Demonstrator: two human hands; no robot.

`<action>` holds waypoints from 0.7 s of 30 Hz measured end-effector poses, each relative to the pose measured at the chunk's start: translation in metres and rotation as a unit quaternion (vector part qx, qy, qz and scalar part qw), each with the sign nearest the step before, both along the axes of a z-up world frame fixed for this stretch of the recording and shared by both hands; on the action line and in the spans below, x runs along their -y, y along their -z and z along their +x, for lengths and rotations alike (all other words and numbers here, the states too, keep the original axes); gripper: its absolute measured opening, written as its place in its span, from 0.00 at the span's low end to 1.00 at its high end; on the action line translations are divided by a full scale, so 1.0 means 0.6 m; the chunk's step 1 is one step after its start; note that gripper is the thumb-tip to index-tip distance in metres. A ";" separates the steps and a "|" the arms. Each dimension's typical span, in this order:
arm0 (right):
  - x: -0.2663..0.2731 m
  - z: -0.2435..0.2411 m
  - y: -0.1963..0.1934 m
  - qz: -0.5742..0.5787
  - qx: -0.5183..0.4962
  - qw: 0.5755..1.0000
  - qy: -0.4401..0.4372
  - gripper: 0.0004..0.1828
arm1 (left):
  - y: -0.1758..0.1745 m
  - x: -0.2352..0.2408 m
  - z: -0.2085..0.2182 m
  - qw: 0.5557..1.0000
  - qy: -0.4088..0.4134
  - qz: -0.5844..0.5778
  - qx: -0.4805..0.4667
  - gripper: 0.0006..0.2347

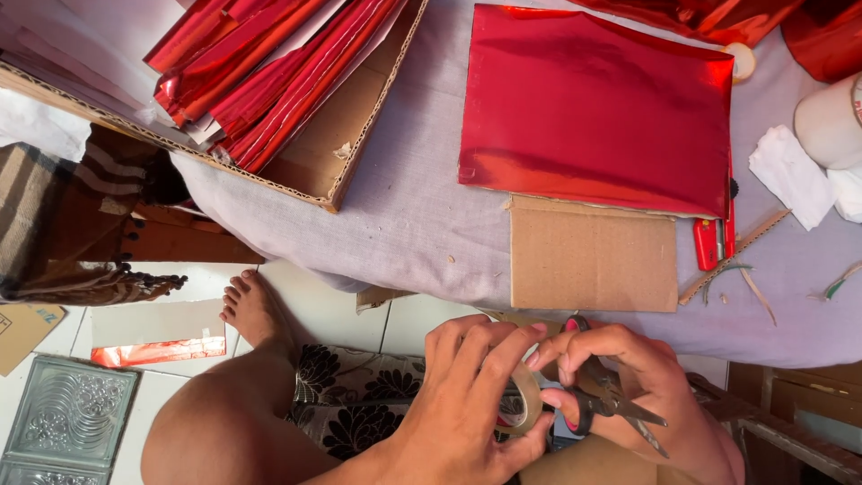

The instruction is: The person is assembling a gift bag by applying double-sided tape to red metallic paper and folding it into shape.

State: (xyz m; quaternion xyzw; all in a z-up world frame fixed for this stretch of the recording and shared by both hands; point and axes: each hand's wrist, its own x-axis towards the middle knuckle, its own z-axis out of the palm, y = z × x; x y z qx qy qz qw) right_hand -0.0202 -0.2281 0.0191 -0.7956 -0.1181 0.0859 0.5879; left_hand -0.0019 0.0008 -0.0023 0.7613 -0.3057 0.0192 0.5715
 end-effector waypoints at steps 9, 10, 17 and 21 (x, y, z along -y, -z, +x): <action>-0.017 0.008 -0.007 0.006 0.002 1.000 0.002 0.19 | -0.004 -0.005 0.001 1.000 0.010 0.022 -0.014 0.31; -0.019 0.007 -0.003 0.005 0.002 1.000 0.001 0.19 | -0.003 -0.005 0.001 1.000 0.010 0.021 -0.013 0.31; -0.040 -0.004 0.020 0.140 -0.053 0.987 0.054 0.21 | -0.023 -0.010 0.013 0.996 0.022 -0.002 -0.090 0.32; -0.068 -0.003 0.003 0.083 0.007 0.989 0.123 0.16 | -0.045 -0.003 0.024 0.989 -0.007 -0.016 -0.149 0.30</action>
